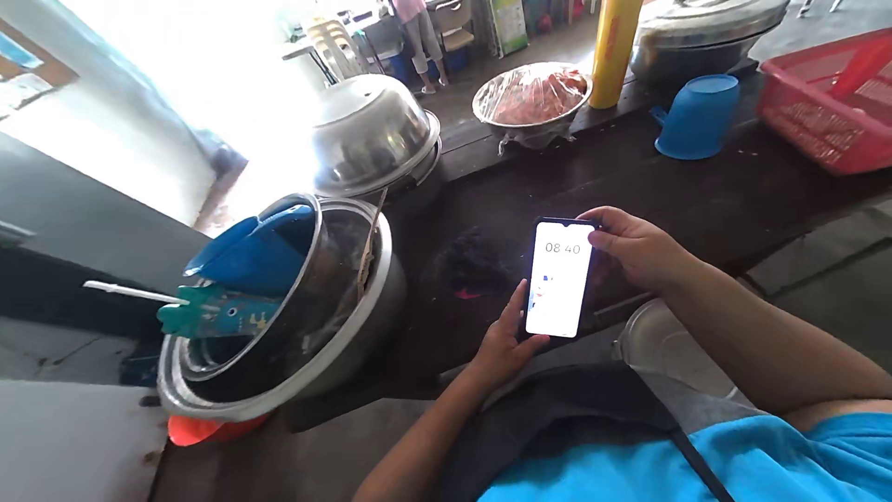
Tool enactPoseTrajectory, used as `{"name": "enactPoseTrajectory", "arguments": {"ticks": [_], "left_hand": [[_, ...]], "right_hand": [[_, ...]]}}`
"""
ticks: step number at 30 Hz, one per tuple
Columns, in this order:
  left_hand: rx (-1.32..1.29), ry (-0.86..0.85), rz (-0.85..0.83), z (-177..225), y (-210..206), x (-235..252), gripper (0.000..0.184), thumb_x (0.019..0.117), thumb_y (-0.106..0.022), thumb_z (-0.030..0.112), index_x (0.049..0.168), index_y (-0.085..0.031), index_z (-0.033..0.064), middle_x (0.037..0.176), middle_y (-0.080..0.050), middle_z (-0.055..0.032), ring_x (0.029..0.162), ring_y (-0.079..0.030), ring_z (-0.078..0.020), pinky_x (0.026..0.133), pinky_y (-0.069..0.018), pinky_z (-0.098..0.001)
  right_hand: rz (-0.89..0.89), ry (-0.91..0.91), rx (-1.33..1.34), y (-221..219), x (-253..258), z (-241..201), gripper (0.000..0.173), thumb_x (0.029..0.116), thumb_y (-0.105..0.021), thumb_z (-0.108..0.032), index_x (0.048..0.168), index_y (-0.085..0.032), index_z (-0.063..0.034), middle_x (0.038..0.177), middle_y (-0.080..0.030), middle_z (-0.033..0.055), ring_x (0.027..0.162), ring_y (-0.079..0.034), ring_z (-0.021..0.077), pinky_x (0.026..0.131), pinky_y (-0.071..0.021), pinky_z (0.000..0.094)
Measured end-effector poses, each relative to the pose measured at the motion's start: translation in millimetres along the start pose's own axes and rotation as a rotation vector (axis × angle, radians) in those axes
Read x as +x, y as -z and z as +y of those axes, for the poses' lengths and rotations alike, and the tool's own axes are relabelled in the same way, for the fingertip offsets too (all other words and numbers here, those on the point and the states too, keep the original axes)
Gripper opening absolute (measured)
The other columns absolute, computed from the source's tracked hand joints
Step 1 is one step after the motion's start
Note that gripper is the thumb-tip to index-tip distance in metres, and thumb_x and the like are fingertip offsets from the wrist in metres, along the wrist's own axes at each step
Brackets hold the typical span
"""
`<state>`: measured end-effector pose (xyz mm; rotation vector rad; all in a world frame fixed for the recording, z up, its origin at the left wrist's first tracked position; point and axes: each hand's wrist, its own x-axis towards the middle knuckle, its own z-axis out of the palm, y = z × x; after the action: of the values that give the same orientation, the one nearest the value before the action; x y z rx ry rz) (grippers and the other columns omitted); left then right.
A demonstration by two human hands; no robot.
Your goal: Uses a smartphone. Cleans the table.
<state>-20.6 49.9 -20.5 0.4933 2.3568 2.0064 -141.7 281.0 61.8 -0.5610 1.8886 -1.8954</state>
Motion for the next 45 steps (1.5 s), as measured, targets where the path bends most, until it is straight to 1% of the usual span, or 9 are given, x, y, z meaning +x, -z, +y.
{"name": "enactPoseTrajectory", "arguments": {"ticks": [8,13,16,20,26,29,33,35,45], "left_hand": [[-0.112,0.012,-0.196,-9.8,-6.7,16.4,0.079,0.0937,-0.07,0.013,0.149,-0.022,-0.0182,0.13,-0.065,-0.0143,0.107,-0.07,-0.01,0.094,-0.0591,-0.0288],[-0.173,0.019,-0.21,4.7,-10.2,21.8,0.075,0.0888,-0.07,-0.001,0.149,-0.026,-0.0112,0.123,-0.069,-0.007,0.099,-0.073,-0.0127,0.087,-0.0627,-0.0328],[-0.234,-0.016,-0.135,4.4,-17.7,18.5,0.07,0.0891,-0.068,-0.004,0.146,-0.028,-0.0092,0.114,-0.071,-0.0042,0.092,-0.073,-0.0124,0.082,-0.0632,-0.0327],[-0.288,-0.068,-0.063,-2.5,-23.6,13.2,0.069,0.0891,-0.068,-0.005,0.146,-0.029,-0.0081,0.118,-0.07,-0.0035,0.095,-0.073,-0.0126,0.085,-0.0629,-0.034],[-0.317,-0.048,0.017,-8.1,-28.2,5.4,0.071,0.088,-0.067,-0.007,0.146,-0.026,-0.0089,0.122,-0.068,-0.0057,0.098,-0.073,-0.0141,0.086,-0.0628,-0.0357],[-0.329,-0.059,0.043,-9.5,-28.1,0.9,0.072,0.0882,-0.068,-0.007,0.146,-0.026,-0.0092,0.124,-0.067,-0.0053,0.1,-0.072,-0.0137,0.089,-0.0624,-0.0359],[-0.36,-0.081,0.05,-10.9,-26.5,-5.7,0.07,0.0886,-0.066,-0.007,0.147,-0.026,-0.0067,0.121,-0.069,-0.0027,0.099,-0.072,-0.0129,0.089,-0.0621,-0.0357],[-0.374,-0.11,0.058,-12.4,-24.9,-8.7,0.069,0.0895,-0.066,-0.006,0.147,-0.028,-0.0041,0.12,-0.07,-0.0017,0.1,-0.072,-0.0131,0.089,-0.062,-0.0361],[-0.343,-0.118,0.205,-8.4,-20.3,-18.9,0.071,0.0893,-0.068,-0.002,0.147,-0.026,-0.0055,0.127,-0.066,-0.0026,0.106,-0.071,-0.0137,0.091,-0.0621,-0.0373]], "right_hand": [[0.094,-0.001,0.003,21.8,-10.9,-3.4,0.024,0.1084,-0.042,-0.009,0.128,-0.055,-0.0093,0.094,-0.07,0.0045,0.07,-0.07,0.0108,0.056,-0.06,0.0261],[0.096,0.013,0.049,18.7,-8.9,-4.3,0.025,0.1088,-0.041,-0.009,0.129,-0.056,-0.0089,0.095,-0.071,0.004,0.072,-0.07,0.0093,0.057,-0.0591,0.0245],[0.126,0.019,0.066,14.0,-6.9,-1.8,0.034,0.1086,-0.044,-0.013,0.142,-0.052,-0.0112,0.102,-0.071,0.0044,0.078,-0.07,0.009,0.065,-0.0594,0.0249],[0.084,0.069,0.183,-3.2,-11.3,15.1,0.054,0.0962,-0.056,-0.004,0.148,-0.042,-0.0076,0.114,-0.07,0.0065,0.095,-0.071,0.0113,0.084,-0.0609,0.0298],[0.037,-0.067,0.226,-35.2,-16.2,29.5,0.088,0.0812,-0.06,0.01,0.157,-0.021,-0.0116,0.128,-0.064,0.0107,0.104,-0.07,0.0164,0.088,-0.0609,0.0347],[0.09,-0.058,0.153,-38.0,-7.0,24.9,0.075,0.0895,-0.055,0.009,0.156,-0.026,-0.0087,0.127,-0.064,0.0132,0.103,-0.07,0.0174,0.089,-0.0598,0.0368],[0.231,0.004,0.114,-21.8,10.0,10.7,0.056,0.1027,-0.053,-0.023,0.154,-0.035,-0.0128,0.119,-0.064,0.0093,0.098,-0.067,0.0166,0.082,-0.058,0.0371],[0.247,0.022,0.142,-15.6,8.9,3.4,0.052,0.1052,-0.049,-0.026,0.154,-0.033,-0.015,0.117,-0.064,0.0057,0.094,-0.068,0.015,0.077,-0.059,0.0335],[0.233,0.419,-0.368,-22.5,-16.1,31.3,0.053,0.0977,-0.059,-0.026,0.145,-0.05,-0.0031,0.14,-0.057,0.0122,0.113,-0.064,0.0128,0.088,-0.0583,0.0296]]}}
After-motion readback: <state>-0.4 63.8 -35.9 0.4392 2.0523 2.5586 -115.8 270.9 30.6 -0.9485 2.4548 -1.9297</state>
